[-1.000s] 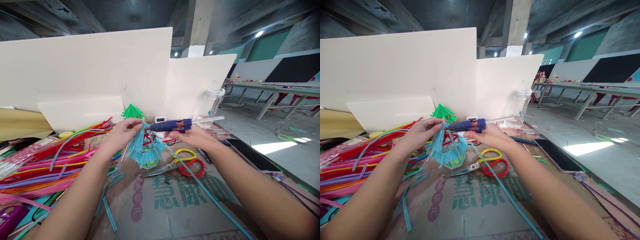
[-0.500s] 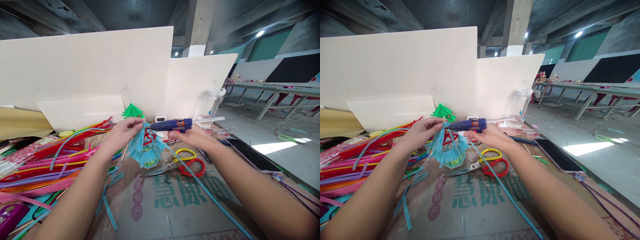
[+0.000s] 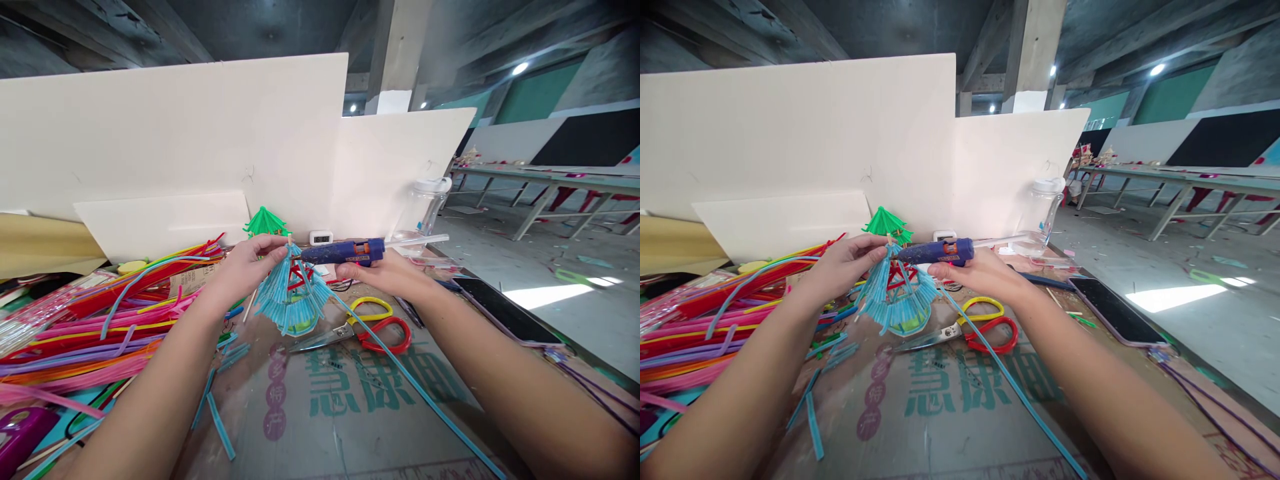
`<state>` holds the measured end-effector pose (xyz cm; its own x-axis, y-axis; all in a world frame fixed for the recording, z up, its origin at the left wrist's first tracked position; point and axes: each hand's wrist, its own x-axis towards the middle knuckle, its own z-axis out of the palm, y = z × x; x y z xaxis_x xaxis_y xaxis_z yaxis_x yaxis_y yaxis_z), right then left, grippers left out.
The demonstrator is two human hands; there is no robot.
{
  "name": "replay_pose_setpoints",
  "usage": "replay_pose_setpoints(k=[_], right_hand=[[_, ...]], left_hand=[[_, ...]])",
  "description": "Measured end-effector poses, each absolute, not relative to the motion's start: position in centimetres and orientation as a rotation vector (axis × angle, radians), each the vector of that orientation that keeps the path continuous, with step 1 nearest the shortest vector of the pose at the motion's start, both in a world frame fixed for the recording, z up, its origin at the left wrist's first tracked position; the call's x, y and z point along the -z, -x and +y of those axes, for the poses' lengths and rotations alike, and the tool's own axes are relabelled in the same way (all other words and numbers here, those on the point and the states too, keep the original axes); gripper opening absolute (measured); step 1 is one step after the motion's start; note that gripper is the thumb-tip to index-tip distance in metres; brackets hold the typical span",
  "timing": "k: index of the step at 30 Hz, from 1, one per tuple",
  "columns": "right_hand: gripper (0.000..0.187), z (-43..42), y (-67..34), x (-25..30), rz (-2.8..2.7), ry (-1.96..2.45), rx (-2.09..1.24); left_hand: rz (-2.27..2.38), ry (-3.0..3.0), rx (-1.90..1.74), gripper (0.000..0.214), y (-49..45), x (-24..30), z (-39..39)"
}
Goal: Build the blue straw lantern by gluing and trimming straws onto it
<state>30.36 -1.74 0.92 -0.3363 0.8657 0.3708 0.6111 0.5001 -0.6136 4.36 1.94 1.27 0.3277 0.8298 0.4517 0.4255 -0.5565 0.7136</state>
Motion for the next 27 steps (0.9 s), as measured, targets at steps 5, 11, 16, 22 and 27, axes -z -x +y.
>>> replay_pose_setpoints(k=[5, 11, 16, 22, 27], right_hand=[[0.043, -1.8, -30.5, -1.0, -2.109, 1.112, -0.436], [0.04, -1.9, -30.2, -1.0, -2.071, 1.252, -0.463], [0.044, -2.1, -29.8, -1.2, -2.017, 1.342, -0.411], [0.041, -2.2, -29.4, -1.5, -1.963, 1.41, -0.394], [0.036, -1.9, -29.5, -1.1, -1.973, 1.406, -0.434]], left_hand=[[1.104, -2.172, -1.104, 0.045, -4.2, -1.1, 2.2], [1.099, -2.18, -1.074, 0.046, -4.2, -1.2, 2.1], [1.112, -2.183, -1.075, 0.045, -4.3, -1.3, 2.1], [1.11, -2.191, -1.076, 0.045, -4.3, -1.2, 2.0], [1.096, -2.2, -1.075, 0.046, -4.2, -1.1, 2.1]])
